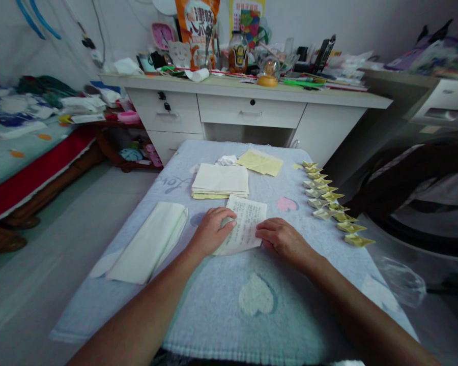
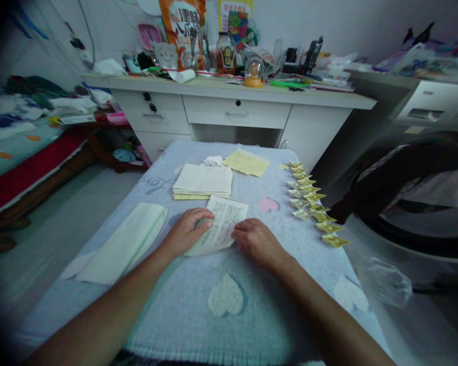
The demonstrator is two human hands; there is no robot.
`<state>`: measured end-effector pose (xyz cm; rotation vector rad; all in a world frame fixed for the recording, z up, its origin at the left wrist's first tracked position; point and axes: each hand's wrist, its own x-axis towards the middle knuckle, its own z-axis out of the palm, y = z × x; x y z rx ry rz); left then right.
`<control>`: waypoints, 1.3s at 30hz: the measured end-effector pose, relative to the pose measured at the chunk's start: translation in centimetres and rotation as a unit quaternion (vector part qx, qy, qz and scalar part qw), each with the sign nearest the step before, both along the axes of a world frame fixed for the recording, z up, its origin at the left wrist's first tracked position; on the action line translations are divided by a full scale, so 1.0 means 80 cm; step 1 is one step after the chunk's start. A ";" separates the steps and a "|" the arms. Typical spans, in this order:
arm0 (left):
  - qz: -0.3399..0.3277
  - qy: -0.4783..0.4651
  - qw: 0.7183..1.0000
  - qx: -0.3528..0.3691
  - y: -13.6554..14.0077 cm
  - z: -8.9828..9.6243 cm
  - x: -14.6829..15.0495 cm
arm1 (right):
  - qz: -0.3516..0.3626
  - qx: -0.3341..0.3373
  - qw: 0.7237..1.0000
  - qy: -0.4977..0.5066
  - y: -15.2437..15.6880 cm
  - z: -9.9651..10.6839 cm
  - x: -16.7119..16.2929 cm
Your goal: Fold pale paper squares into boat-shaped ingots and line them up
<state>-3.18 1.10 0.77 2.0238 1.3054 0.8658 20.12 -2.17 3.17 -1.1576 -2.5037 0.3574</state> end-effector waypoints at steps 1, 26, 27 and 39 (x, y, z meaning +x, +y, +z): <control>-0.004 -0.033 0.999 -0.018 -0.001 0.004 -0.001 | 0.012 -0.005 1.000 0.002 -0.001 0.000 0.005; 0.002 -0.261 0.944 -0.204 -0.007 -0.013 0.016 | -0.257 -0.133 0.932 0.216 0.004 -0.034 0.012; 0.018 -0.234 0.954 -0.188 -0.008 -0.013 0.015 | -0.262 -0.126 0.935 0.204 0.003 -0.033 0.011; 0.087 0.125 0.988 0.025 -0.008 -0.011 0.015 | -0.294 -0.031 0.950 0.101 0.004 -0.047 0.007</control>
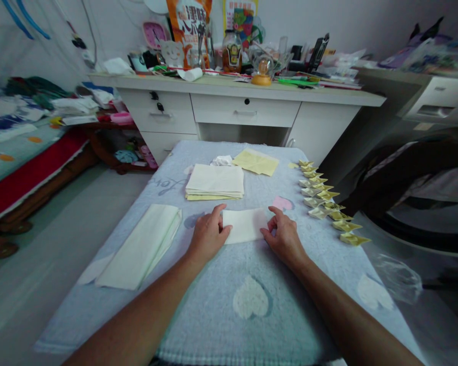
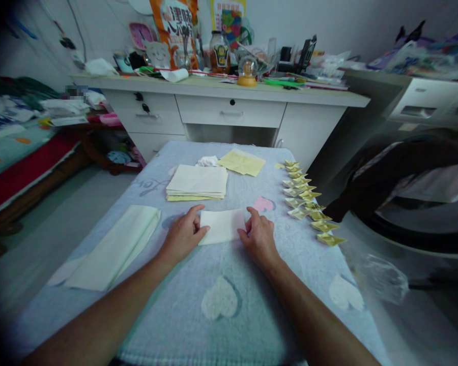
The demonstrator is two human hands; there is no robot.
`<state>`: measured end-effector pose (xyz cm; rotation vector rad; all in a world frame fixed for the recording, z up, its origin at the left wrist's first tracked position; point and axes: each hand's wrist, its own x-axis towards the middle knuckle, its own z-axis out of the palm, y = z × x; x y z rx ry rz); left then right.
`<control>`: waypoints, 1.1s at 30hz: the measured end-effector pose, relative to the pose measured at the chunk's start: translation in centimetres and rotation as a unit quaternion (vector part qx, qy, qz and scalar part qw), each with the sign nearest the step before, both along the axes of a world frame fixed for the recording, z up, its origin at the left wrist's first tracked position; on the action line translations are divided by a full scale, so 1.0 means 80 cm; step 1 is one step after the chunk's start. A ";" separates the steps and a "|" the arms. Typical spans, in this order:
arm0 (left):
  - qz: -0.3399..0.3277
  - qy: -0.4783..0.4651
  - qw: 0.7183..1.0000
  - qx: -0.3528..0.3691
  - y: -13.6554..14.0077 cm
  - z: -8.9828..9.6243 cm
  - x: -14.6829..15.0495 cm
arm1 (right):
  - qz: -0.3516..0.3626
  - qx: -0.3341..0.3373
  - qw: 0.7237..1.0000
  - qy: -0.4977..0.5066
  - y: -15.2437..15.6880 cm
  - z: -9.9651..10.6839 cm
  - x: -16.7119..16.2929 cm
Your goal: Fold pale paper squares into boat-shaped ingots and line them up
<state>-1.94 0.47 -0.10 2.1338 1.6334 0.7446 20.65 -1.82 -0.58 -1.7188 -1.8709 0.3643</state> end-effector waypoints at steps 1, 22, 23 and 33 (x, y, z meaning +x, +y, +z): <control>0.008 0.026 0.999 0.018 0.000 0.000 0.000 | -0.001 0.002 1.000 -0.005 0.000 -0.001 0.000; -0.041 -0.135 0.989 -0.047 0.015 0.003 0.007 | -0.012 -0.001 1.000 0.019 0.006 -0.001 0.005; -0.053 -0.185 0.979 -0.067 0.014 0.003 0.007 | -0.005 0.007 0.999 0.046 0.007 -0.001 0.007; -0.057 -0.443 0.870 -0.210 0.001 0.009 0.004 | 0.075 -0.106 0.879 0.458 0.002 0.021 0.009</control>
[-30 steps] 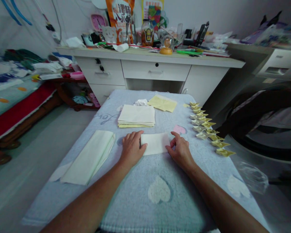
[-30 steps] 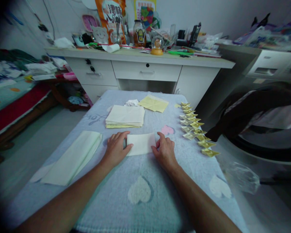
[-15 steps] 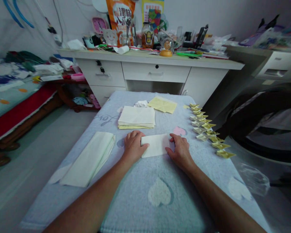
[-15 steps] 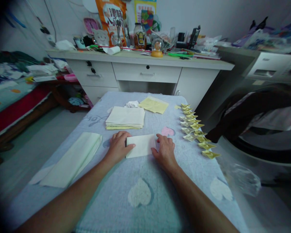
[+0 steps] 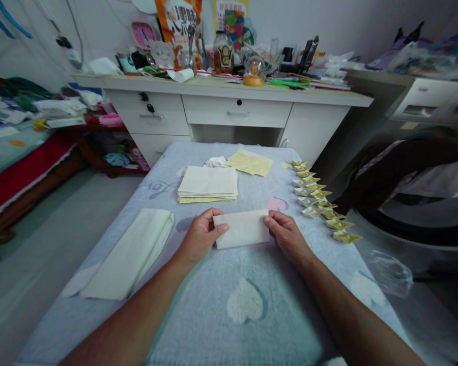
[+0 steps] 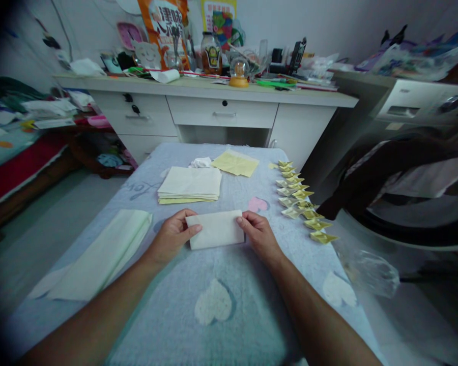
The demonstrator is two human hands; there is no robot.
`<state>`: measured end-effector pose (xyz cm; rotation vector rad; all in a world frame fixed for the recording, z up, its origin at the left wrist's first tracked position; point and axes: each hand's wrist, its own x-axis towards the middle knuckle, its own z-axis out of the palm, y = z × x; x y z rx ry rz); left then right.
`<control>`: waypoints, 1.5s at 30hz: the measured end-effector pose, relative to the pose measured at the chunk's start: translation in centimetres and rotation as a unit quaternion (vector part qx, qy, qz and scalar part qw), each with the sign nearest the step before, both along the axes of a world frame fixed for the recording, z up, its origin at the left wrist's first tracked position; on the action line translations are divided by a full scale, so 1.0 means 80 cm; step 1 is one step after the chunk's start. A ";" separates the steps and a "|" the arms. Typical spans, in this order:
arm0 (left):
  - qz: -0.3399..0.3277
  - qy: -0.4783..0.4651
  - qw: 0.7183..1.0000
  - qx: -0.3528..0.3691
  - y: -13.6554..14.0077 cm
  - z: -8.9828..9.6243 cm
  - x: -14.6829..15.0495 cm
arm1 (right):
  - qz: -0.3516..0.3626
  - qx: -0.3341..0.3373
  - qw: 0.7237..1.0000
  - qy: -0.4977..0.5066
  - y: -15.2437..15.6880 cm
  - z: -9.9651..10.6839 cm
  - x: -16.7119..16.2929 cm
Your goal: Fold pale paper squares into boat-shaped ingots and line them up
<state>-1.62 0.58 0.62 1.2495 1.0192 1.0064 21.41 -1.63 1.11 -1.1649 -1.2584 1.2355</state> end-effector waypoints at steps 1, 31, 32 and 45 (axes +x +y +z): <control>-0.006 -0.006 1.000 -0.005 -0.001 0.001 0.000 | -0.003 -0.008 1.000 0.018 -0.001 0.001 -0.001; 0.033 0.063 0.997 0.011 -0.006 0.006 -0.002 | 0.003 -0.023 0.997 0.080 -0.005 0.003 -0.005; 0.034 0.065 0.997 0.012 -0.006 0.006 -0.002 | 0.001 -0.022 0.997 0.078 -0.005 0.003 -0.005; 0.040 0.063 0.997 0.007 -0.006 0.006 -0.003 | -0.011 -0.015 0.998 0.056 -0.005 0.002 -0.006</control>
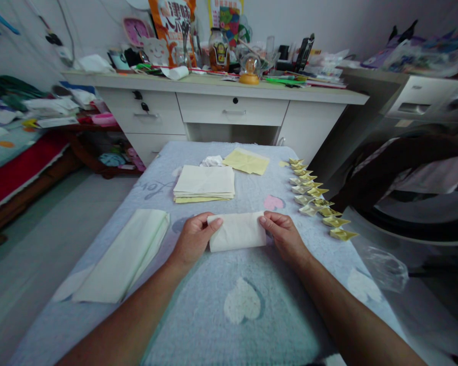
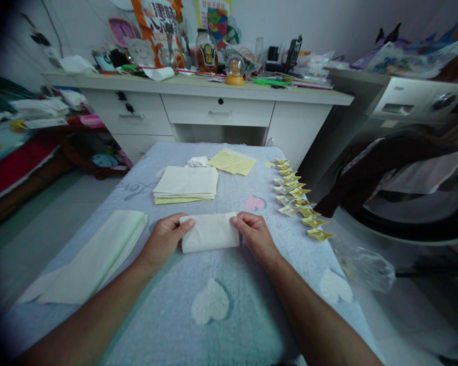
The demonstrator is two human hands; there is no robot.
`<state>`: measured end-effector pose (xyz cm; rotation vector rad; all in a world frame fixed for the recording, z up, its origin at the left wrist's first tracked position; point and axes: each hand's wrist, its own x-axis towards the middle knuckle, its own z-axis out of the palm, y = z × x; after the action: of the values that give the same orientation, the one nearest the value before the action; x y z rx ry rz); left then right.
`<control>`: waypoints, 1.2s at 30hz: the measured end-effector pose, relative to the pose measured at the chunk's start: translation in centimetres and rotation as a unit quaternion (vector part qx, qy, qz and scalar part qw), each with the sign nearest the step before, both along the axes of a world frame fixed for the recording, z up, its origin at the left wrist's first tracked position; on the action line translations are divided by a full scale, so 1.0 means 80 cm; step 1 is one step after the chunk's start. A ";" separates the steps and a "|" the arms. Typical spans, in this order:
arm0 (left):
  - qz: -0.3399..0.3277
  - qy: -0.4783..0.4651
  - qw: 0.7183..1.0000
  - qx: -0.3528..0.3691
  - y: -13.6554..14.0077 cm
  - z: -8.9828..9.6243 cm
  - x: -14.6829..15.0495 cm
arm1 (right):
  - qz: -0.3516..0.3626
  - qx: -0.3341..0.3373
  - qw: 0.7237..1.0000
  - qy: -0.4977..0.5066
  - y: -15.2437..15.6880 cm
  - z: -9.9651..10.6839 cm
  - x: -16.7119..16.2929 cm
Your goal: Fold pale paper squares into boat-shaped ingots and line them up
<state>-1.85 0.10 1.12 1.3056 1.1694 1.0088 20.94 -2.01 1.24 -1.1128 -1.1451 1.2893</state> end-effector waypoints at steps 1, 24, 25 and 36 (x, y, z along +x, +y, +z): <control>0.000 0.000 1.000 0.000 0.000 -0.001 0.000 | -0.001 0.000 1.000 -0.002 0.000 0.000 0.000; -0.005 0.013 1.000 0.005 0.000 -0.003 -0.002 | -0.019 -0.006 0.999 0.038 0.001 0.002 -0.004; -0.006 0.013 1.000 0.005 0.000 -0.002 -0.002 | -0.020 -0.006 0.999 0.038 0.001 0.001 -0.004; -0.002 0.024 1.000 0.011 0.000 -0.001 -0.002 | -0.028 -0.013 0.999 0.028 0.001 0.003 -0.004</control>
<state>-1.98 0.09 1.02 1.3545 1.1946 0.9953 20.60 -1.92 1.52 -1.1138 -1.0511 1.2878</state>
